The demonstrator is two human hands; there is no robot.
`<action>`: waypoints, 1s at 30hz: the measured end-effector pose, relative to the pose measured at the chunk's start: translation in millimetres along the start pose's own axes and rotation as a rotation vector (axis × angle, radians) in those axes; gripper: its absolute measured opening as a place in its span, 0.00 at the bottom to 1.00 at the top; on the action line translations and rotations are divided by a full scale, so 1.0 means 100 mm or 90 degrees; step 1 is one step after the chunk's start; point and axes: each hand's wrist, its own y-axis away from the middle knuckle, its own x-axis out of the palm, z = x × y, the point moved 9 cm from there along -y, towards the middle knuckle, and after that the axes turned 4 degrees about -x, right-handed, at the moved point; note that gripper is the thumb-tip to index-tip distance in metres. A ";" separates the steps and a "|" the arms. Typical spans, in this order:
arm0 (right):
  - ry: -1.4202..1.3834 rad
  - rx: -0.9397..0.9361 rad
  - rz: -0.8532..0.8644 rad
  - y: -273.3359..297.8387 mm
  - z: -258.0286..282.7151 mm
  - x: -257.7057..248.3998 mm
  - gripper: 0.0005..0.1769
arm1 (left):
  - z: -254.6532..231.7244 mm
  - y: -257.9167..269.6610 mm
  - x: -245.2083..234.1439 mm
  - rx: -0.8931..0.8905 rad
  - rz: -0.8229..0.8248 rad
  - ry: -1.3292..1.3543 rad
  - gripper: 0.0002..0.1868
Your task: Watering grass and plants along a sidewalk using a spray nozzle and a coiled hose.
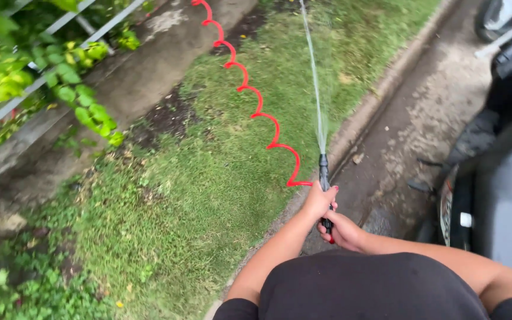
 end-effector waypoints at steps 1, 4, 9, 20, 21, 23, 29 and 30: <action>-0.008 -0.001 -0.004 0.08 0.05 0.11 0.14 | 0.04 -0.03 0.01 0.008 0.011 -0.006 0.17; -0.023 0.096 0.018 0.19 -0.24 0.27 0.15 | 0.56 -0.13 -0.03 -0.042 0.059 -0.016 0.19; -0.024 0.147 0.022 0.31 -0.57 0.39 0.14 | 0.90 0.21 -0.18 -0.089 0.041 0.033 0.17; -0.004 0.082 0.028 0.33 -0.49 0.27 0.13 | 0.47 0.31 -0.07 -0.026 0.048 0.071 0.18; -0.015 0.074 0.030 0.30 -0.51 0.23 0.13 | 0.35 0.40 -0.10 -0.021 0.043 0.058 0.18; -0.029 0.063 0.030 0.24 -0.52 0.16 0.13 | 0.21 0.47 -0.12 -0.014 0.040 0.041 0.18; -0.042 0.022 0.015 0.30 -0.39 0.02 0.12 | -0.01 0.52 0.07 0.006 0.062 0.037 0.18; -0.055 0.013 0.012 0.29 -0.39 -0.02 0.12 | -0.02 0.52 0.11 0.004 0.069 0.023 0.18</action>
